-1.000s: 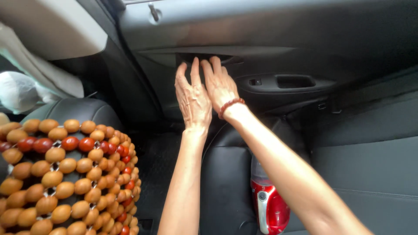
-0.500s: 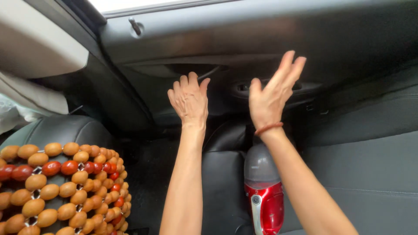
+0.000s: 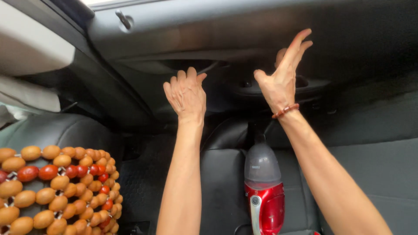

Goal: Vacuuming the leather back seats of a car using a handheld vacuum cleaner.

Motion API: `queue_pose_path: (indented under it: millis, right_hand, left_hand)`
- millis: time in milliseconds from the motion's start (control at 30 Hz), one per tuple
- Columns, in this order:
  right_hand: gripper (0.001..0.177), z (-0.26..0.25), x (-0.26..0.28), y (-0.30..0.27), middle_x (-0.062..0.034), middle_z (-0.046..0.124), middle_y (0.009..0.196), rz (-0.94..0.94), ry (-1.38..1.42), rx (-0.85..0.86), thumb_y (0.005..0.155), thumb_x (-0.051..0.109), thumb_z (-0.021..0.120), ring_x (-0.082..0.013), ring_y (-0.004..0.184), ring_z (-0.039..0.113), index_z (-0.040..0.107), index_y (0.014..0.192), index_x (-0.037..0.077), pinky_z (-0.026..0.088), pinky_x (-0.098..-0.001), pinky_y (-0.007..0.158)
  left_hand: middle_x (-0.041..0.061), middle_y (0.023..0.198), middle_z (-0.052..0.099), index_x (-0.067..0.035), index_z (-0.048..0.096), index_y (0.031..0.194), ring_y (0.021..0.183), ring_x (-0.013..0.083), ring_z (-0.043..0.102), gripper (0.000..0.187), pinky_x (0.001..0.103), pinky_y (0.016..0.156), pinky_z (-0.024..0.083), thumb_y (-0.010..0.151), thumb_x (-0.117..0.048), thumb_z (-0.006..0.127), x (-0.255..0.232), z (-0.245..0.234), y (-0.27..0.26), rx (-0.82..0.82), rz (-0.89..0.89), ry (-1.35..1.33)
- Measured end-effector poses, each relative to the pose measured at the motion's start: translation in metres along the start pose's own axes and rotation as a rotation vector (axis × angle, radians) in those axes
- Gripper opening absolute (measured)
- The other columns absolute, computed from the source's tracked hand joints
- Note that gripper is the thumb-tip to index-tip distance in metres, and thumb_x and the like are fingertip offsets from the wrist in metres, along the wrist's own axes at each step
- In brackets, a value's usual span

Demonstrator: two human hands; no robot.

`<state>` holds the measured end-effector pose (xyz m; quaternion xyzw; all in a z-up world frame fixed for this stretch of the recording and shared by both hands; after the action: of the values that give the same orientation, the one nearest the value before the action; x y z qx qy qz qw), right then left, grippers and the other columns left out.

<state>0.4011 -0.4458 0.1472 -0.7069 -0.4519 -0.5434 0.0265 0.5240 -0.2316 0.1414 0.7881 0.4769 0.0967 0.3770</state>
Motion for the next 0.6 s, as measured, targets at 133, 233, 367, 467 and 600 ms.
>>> queue_pose_path:
  millis: [133, 233, 367, 467, 600]
  right_hand:
    - [0.119, -0.027, -0.014, -0.006, -0.0366, -0.015, 0.172, 0.065, 0.081, 0.130, 0.091, 0.003, 0.075, -0.0535, 0.160, 0.024, -0.016, 0.167, 0.017, 0.040, -0.0506, 0.125]
    - [0.099, -0.076, -0.046, -0.003, -0.0308, 0.001, 0.177, -0.002, 0.050, -0.029, 0.099, 0.004, 0.074, -0.0506, 0.164, 0.030, 0.006, 0.169, 0.018, 0.047, -0.0488, 0.125]
    - [0.114, -0.102, -0.066, 0.017, -0.0337, -0.009, 0.173, 0.071, -0.029, -0.084, 0.095, 0.004, 0.081, -0.0520, 0.165, 0.019, -0.006, 0.167, 0.015, 0.049, -0.0490, 0.124]
    - [0.124, -0.098, -0.062, 0.028, -0.0337, -0.017, 0.171, 0.118, 0.056, -0.016, 0.092, 0.005, 0.085, -0.0521, 0.163, 0.009, -0.013, 0.166, 0.016, 0.044, -0.0502, 0.124]
    - [0.133, -0.095, -0.073, 0.041, -0.0309, -0.022, 0.172, 0.164, 0.108, 0.028, 0.086, 0.003, 0.087, -0.0491, 0.163, 0.011, -0.016, 0.168, 0.021, 0.034, -0.0500, 0.131]
  left_hand:
    - [0.004, 0.064, 0.059, -0.013, 0.062, 0.073, 0.059, 0.0234, 0.055, 0.032, 0.039, 0.063, 0.037, 0.091, -0.035, 0.076, -0.010, -0.008, -0.011, 0.019, 0.006, 0.017]
    - [0.005, 0.062, 0.062, -0.013, 0.061, 0.070, 0.060, 0.0248, 0.058, 0.034, 0.040, 0.065, 0.039, 0.093, -0.036, 0.074, -0.016, -0.006, -0.018, 0.038, -0.097, -0.061]
    - [0.007, 0.062, 0.064, -0.012, 0.063, 0.073, 0.056, 0.0251, 0.060, 0.033, 0.040, 0.064, 0.040, 0.095, -0.036, 0.071, -0.017, -0.002, -0.019, 0.098, -0.124, 0.023]
    - [0.008, 0.061, 0.065, -0.012, 0.064, 0.075, 0.054, 0.0259, 0.061, 0.033, 0.040, 0.063, 0.041, 0.096, -0.037, 0.070, -0.020, 0.004, -0.019, 0.150, -0.156, 0.052]
    - [0.009, 0.063, 0.066, -0.011, 0.065, 0.079, 0.057, 0.0268, 0.065, 0.032, 0.041, 0.067, 0.043, 0.097, -0.038, 0.067, -0.023, 0.011, -0.013, 0.138, -0.156, 0.061]
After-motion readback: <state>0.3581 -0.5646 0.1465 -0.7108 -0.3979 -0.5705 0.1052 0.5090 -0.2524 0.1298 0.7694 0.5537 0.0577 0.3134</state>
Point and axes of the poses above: each hand's wrist, its own y-axis towards the middle knuckle, its own z-axis out of the palm, x = y × z, the point moved 9 cm from there along y, towards the middle knuckle
